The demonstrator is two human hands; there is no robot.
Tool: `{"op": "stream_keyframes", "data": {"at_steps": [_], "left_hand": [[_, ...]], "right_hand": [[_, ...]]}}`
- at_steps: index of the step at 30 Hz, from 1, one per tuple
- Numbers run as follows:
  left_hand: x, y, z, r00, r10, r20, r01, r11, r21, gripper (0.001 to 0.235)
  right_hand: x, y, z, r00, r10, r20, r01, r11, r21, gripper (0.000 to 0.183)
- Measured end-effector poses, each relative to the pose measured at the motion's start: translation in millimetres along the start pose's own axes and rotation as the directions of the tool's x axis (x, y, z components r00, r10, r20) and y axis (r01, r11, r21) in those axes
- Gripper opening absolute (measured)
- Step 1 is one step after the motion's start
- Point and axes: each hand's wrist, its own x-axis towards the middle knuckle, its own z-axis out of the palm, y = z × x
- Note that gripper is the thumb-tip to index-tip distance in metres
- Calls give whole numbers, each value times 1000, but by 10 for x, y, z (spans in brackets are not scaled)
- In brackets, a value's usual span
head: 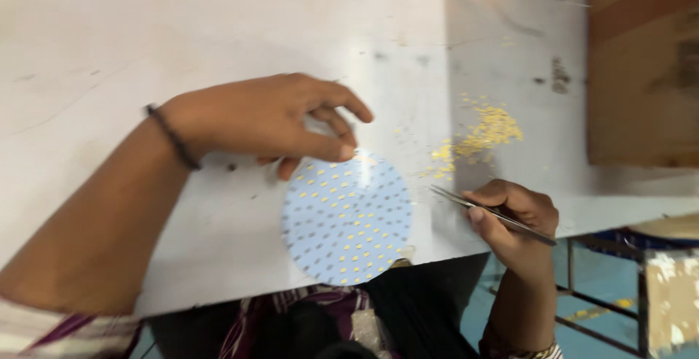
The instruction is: The person uses tweezers to pick up small yellow LED chips from a pile on the table and places them one by one onto designated spots on a circular LED board. The person repeats this process throughout the clip, filling more spots on the board.
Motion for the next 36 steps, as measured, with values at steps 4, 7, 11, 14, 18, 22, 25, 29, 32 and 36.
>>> {"op": "stream_keyframes", "data": {"at_steps": [4, 7, 11, 14, 18, 22, 25, 29, 32, 36], "left_hand": [[47, -10, 36, 993, -116, -4, 116, 993, -16, 72], [94, 33, 97, 989, -142, 31, 142, 989, -30, 72], [96, 94, 74, 999, -45, 12, 46, 997, -68, 74], [39, 98, 16, 979, -198, -49, 198, 980, -8, 73], [36, 129, -37, 929, -369, -25, 370, 928, 52, 69], [31, 160, -38, 933, -360, -7, 360, 931, 62, 72], [32, 165, -38, 931, -366, -6, 365, 928, 70, 73], [31, 153, -39, 934, -357, -2, 356, 932, 67, 74], [32, 153, -35, 928, -373, -6, 373, 926, 63, 74], [34, 176, -23, 927, -375, -9, 375, 925, 56, 74]], "right_hand": [[-213, 203, -212, 975, 85, -203, -123, 976, -181, 11], [-253, 278, -316, 949, 128, -287, -178, 971, -158, 11], [-262, 224, -279, 963, 138, -232, -169, 978, -120, 12], [-218, 154, -184, 986, 100, -136, -120, 982, -148, 14], [-117, 92, -160, 996, 59, -61, -69, 984, -166, 14], [-82, 68, -171, 996, 77, -45, -83, 985, -154, 15], [-91, 89, -171, 991, 104, -78, -116, 979, -169, 15], [-109, 117, -161, 993, 80, -81, -91, 987, -132, 15], [-122, 117, -146, 997, 43, -60, -50, 990, -131, 16], [-117, 103, -137, 987, 112, -112, -128, 981, -147, 15]]}}
